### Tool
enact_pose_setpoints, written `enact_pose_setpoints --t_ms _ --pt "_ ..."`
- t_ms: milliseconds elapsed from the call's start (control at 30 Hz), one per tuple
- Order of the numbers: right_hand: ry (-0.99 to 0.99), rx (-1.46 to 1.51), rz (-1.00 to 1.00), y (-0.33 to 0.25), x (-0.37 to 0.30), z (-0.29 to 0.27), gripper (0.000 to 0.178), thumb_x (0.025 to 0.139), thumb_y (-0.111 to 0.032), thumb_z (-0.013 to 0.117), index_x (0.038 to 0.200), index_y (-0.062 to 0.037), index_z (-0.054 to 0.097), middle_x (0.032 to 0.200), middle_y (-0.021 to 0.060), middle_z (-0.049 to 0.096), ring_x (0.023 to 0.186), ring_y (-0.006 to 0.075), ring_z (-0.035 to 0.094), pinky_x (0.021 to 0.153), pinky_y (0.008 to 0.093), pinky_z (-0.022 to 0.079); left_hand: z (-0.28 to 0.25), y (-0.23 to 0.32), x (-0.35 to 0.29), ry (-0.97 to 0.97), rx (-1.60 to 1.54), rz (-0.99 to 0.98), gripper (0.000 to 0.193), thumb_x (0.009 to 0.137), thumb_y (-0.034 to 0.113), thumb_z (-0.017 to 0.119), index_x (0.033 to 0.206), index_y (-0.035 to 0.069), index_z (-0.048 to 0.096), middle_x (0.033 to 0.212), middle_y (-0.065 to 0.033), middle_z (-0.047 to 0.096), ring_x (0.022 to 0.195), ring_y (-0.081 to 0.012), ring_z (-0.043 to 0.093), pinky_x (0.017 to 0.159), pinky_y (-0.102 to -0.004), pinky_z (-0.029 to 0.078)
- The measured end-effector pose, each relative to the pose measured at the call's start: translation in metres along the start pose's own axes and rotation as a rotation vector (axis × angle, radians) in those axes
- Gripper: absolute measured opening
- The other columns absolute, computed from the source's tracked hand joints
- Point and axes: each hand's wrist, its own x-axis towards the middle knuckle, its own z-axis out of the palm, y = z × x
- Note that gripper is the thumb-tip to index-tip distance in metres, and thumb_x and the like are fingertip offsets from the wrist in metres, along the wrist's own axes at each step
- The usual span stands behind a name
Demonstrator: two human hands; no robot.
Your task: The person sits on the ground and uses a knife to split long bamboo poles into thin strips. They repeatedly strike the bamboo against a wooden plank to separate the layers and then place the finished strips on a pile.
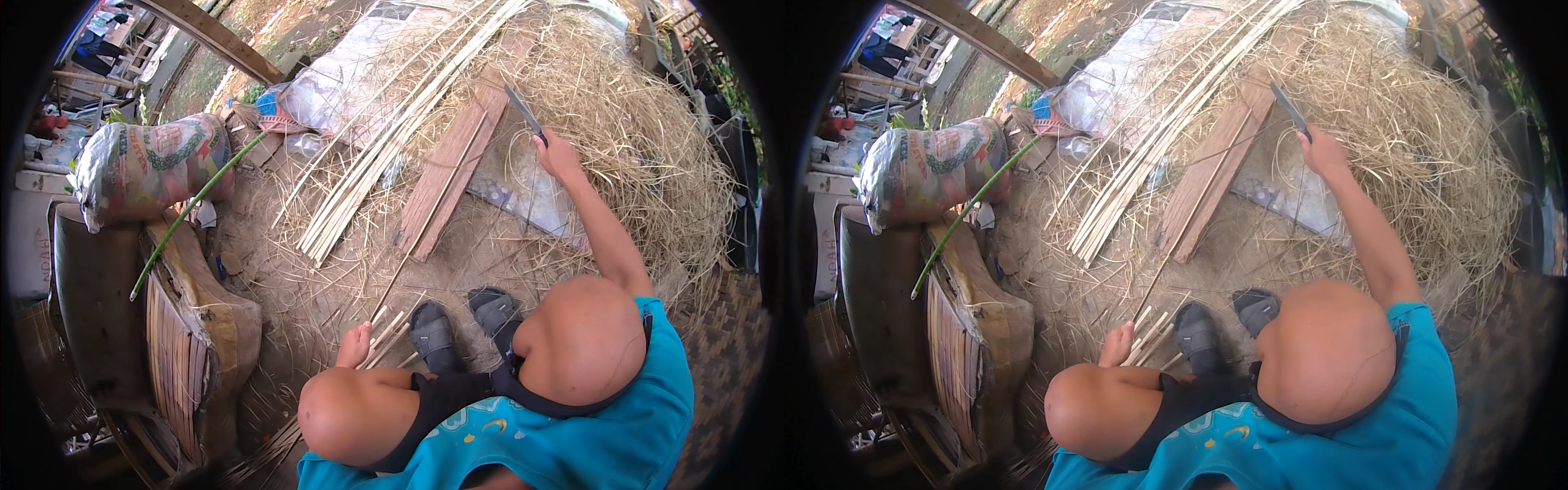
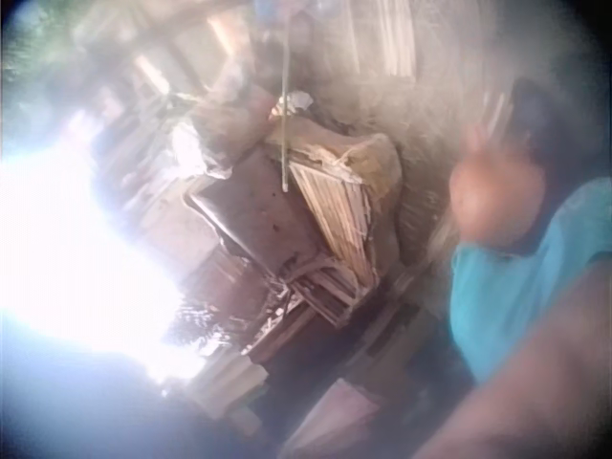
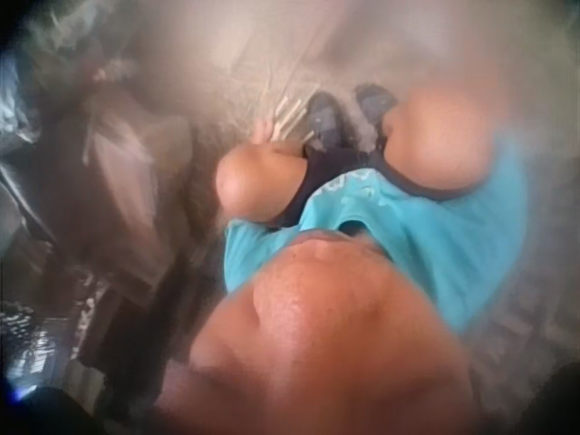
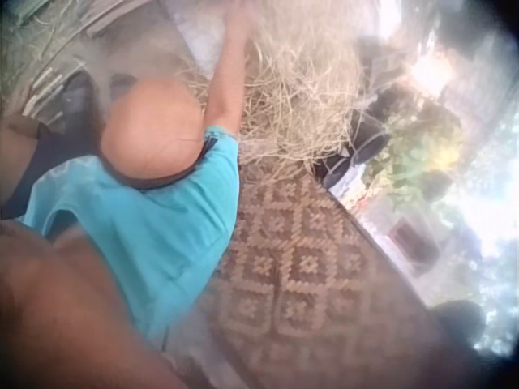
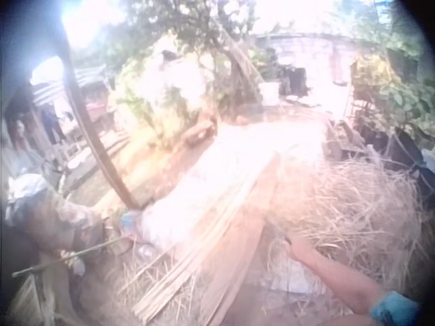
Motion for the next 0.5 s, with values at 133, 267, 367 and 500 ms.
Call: enact_pose_setpoints --t_ms 133,267,367,500 --pt "-0.217 0.212 -0.276 -0.070 -0.093 0.037 0.042 0.102 -0.044 0.052 0.128 -0.0114 0.058 0.091 0.0239 0.071 0.085 0.0480 0.068 0.076 0.0562 0.054 0.016 0.063 0.055 0.186 0.030 0.137 0.049 0.106 0.040 0.043 0.087 -0.003 0.059 0.077 -0.0325 0.062 0.079 -0.0520 0.063 0.071 -0.0564 0.047" --pt "-0.447 0.111 -0.592 -0.114 -0.195 0.054 0.047 0.100 -0.050 0.053 0.137 -0.0212 0.055 0.100 0.0233 0.069 0.082 0.0453 0.069 0.076 0.0527 0.057 0.019 0.123 0.089 0.199 0.237 0.273 0.044 0.106 0.037 0.042 0.088 0.000 0.056 0.073 -0.0317 0.064 0.073 -0.0519 0.064 0.066 -0.0589 0.050" --pt "-0.336 0.028 -0.452 -0.089 -0.149 0.055 0.048 0.099 -0.055 0.052 0.137 -0.0253 0.056 0.095 0.0220 0.068 0.085 0.0430 0.069 0.074 0.0521 0.057 0.012 0.112 0.079 0.179 0.313 0.238 0.041 0.107 0.036 0.041 0.090 0.001 0.055 0.072 -0.0314 0.064 0.070 -0.0515 0.065 0.064 -0.0603 0.051" --pt "-0.002 -0.029 -0.044 0.020 -0.033 0.026 0.043 0.102 -0.051 0.049 0.133 -0.0223 0.059 0.094 0.0246 0.070 0.088 0.0447 0.069 0.075 0.0551 0.055 0.008 0.096 0.067 0.173 0.390 0.199 0.039 0.107 0.035 0.040 0.092 0.002 0.057 0.072 -0.0317 0.064 0.069 -0.0510 0.065 0.064 -0.0615 0.051"
